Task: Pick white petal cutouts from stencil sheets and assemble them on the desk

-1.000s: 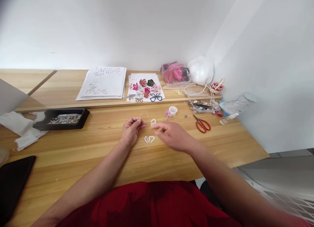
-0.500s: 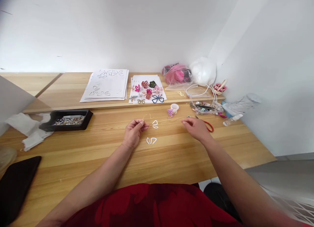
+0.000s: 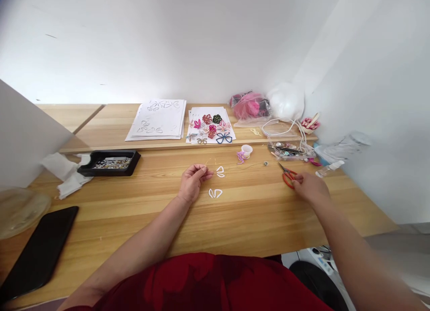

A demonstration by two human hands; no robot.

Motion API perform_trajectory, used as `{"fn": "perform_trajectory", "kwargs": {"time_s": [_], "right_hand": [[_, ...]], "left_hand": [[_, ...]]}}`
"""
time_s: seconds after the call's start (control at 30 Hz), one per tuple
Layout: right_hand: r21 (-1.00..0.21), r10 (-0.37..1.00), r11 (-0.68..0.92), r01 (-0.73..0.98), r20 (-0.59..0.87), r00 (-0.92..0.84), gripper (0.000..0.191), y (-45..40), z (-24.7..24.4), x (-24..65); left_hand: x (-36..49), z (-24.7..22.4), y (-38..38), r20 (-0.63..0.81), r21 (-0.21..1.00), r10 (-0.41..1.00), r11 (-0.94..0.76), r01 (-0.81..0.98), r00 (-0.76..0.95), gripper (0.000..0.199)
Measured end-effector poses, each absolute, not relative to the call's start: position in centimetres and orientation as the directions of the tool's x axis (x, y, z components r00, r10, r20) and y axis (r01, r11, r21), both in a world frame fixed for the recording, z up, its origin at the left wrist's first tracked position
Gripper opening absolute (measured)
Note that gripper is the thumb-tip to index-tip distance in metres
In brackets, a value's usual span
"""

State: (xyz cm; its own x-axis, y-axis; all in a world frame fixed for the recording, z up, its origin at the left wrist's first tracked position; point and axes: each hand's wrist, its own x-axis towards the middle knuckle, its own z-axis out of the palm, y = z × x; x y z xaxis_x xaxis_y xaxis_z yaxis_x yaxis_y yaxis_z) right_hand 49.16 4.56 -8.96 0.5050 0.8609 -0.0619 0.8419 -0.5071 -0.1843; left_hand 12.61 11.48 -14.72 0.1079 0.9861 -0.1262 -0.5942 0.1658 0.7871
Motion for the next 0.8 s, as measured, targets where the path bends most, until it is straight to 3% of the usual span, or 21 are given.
{"fn": "perform_trajectory", "kwargs": {"time_s": [0.13,0.23,0.3,0.37,0.47,0.53,0.63,0.73,0.8], "right_hand": [[-0.195,0.861,-0.508,0.839,-0.153,0.486,0.021,3.3,-6.8,48.0],[-0.385,0.877,-0.479,0.789,-0.243,0.414,0.019,1.5,-5.3,45.7],[-0.606,0.925,-0.363,0.708,-0.323,0.199,0.024,0.6,-4.7,43.1],[-0.745,0.922,-0.329,0.580,-0.387,0.025,0.031,0.1,-4.5,39.6],[-0.819,0.823,-0.473,0.325,-0.543,-0.170,0.042,0.5,-5.0,33.9],[-0.822,0.790,-0.519,0.235,-0.566,-0.237,0.045,1.2,-5.5,30.9],[-0.813,0.880,-0.309,0.493,-0.442,-0.177,0.038,2.4,-6.0,28.8],[-0.533,0.977,0.017,0.846,-0.171,-0.127,0.031,3.4,-6.0,28.8],[-0.328,0.985,0.131,0.936,-0.068,-0.161,0.031,3.9,-5.8,29.1]], "left_hand": [[12.6,-14.4,11.4,-0.144,0.771,0.984,0.181,-0.611,0.109,0.038],[12.7,-14.4,11.5,-0.149,0.765,0.983,0.186,-0.616,0.112,0.038],[12.7,-14.4,11.5,-0.156,0.758,0.981,0.193,-0.623,0.114,0.036],[12.7,-14.5,11.6,-0.166,0.750,0.979,0.204,-0.629,0.120,0.034],[12.6,-14.4,11.6,-0.186,0.738,0.974,0.227,-0.635,0.132,0.032],[12.6,-14.3,11.5,-0.201,0.733,0.970,0.239,-0.637,0.133,0.032],[12.6,-14.1,11.5,-0.213,0.735,0.968,0.250,-0.631,0.136,0.031],[12.6,-14.2,11.5,-0.219,0.735,0.967,0.253,-0.629,0.133,0.029],[12.6,-14.3,11.6,-0.224,0.732,0.966,0.252,-0.632,0.126,0.029]]}}
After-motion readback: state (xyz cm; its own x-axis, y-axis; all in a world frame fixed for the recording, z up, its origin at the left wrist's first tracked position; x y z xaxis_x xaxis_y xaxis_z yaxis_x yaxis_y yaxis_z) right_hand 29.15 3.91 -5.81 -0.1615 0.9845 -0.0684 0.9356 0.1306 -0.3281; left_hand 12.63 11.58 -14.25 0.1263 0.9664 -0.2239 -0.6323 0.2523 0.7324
